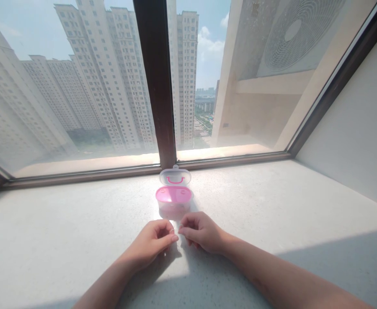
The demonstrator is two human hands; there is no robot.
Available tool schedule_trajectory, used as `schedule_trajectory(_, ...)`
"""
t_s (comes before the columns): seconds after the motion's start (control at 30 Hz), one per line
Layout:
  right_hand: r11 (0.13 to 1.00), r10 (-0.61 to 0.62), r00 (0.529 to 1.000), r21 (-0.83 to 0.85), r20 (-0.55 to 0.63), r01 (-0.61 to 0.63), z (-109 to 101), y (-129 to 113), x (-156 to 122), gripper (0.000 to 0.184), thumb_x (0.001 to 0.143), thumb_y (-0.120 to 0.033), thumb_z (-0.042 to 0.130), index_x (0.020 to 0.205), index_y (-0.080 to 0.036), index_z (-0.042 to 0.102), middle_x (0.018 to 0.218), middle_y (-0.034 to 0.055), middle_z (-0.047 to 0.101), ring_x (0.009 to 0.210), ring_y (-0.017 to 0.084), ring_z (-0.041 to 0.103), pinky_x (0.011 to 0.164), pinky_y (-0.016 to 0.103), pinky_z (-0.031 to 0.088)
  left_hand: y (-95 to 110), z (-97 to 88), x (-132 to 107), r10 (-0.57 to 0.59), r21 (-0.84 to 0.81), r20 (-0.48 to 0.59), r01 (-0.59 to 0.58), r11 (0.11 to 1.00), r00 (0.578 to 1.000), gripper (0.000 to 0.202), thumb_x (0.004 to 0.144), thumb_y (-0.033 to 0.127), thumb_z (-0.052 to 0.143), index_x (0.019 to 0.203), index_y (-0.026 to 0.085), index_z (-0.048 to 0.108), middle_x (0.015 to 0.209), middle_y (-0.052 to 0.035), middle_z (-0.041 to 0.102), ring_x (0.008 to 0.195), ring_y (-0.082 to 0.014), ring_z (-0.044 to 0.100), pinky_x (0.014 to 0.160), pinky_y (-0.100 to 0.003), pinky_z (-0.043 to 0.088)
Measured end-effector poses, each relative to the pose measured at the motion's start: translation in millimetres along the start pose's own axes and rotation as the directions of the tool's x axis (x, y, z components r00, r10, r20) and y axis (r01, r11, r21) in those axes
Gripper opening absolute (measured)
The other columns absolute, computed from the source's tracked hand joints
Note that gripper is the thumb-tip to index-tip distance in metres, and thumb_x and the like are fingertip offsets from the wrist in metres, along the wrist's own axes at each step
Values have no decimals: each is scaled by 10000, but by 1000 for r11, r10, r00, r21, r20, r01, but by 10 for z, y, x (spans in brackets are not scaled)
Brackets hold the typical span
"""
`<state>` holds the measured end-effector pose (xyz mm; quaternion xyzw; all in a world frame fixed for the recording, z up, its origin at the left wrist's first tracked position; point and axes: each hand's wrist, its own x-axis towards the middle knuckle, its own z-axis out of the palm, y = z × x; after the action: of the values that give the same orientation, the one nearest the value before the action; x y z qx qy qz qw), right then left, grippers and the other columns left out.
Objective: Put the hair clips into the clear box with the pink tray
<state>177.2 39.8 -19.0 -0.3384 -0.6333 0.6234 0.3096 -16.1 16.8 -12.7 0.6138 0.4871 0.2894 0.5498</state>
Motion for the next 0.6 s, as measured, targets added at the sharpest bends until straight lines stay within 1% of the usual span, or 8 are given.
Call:
schedule_trajectory(0.33, 1000, -9, 1000, 22, 5, 9, -9, 3, -6, 106, 791, -220, 575, 717, -145, 566, 491, -46, 539, 366, 53, 419, 361, 156, 297, 35, 6, -23, 2, -63, 17, -1, 998, 1000, 200, 783, 330, 603, 736, 146, 537, 545, 39, 479, 510, -99, 463, 504, -219, 361)
schedule_trajectory(0.6, 1000, -10, 1000, 18, 18, 9, -4, 1, -2, 131, 796, -243, 583, 716, -143, 556, 495, -44, 538, 370, 55, 419, 364, 160, 297, 34, 6, -35, -3, -62, 18, 4, 998, 1000, 197, 782, 328, 600, 744, 143, 544, 556, 32, 486, 515, -104, 467, 504, -228, 380)
